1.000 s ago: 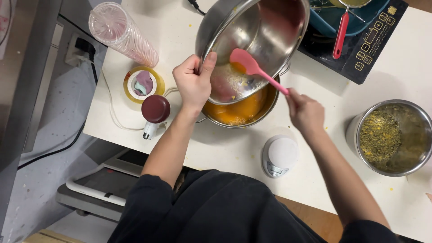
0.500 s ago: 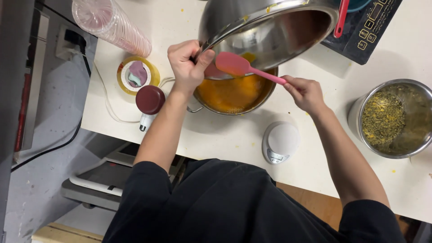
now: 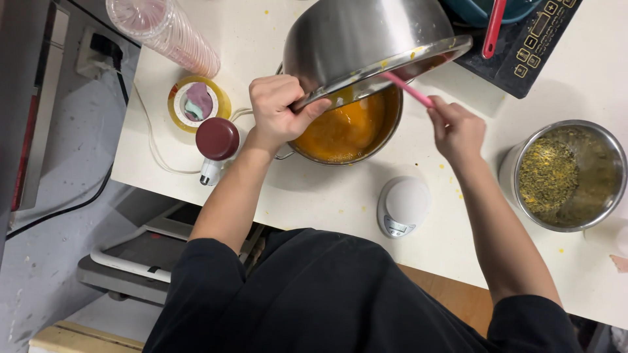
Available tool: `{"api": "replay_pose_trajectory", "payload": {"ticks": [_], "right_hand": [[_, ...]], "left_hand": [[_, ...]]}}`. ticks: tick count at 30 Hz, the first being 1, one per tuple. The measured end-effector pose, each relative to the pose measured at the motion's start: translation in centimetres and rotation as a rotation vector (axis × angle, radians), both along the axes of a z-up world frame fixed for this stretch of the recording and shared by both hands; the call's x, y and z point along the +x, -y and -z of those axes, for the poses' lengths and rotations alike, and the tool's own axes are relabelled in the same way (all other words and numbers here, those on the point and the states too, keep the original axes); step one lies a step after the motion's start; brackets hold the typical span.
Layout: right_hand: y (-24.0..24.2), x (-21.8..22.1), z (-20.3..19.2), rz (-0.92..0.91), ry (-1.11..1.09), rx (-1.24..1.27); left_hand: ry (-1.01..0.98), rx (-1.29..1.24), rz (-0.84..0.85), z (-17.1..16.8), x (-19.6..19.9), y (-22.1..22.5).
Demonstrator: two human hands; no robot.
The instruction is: Pouring and scraping food ingredients from pots into bowls in a kitchen production area.
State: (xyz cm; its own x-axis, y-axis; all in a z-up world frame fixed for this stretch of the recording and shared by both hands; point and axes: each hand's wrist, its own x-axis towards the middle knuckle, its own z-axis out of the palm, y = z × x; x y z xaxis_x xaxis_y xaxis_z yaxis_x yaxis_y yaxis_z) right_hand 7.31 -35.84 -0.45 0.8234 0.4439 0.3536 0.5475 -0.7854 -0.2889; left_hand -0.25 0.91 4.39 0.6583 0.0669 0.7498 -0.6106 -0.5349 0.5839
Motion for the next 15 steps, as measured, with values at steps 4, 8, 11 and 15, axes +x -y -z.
{"api": "replay_pose_trajectory", "payload": {"ticks": [4, 8, 11, 15], "right_hand": [[0.6, -0.6, 3.1, -0.082, -0.029, -0.008], [1.0, -2.4, 3.2, -0.191, -0.145, -0.012], [1.4, -3.2, 2.2, -0.193, -0.190, 0.026], [2.0, -3.3, 0.5, -0.033, -0.170, 0.107]], "left_hand": [[0.016, -0.047, 0.005, 0.7, 0.0, 0.0], [0.017, -0.074, -0.022, 0.7, 0.0, -0.3], [-0.002, -0.097, -0.041, 0.5, -0.2, -0.5], [-0.006, -0.084, -0.070, 0.3, -0.2, -0.3]]}}
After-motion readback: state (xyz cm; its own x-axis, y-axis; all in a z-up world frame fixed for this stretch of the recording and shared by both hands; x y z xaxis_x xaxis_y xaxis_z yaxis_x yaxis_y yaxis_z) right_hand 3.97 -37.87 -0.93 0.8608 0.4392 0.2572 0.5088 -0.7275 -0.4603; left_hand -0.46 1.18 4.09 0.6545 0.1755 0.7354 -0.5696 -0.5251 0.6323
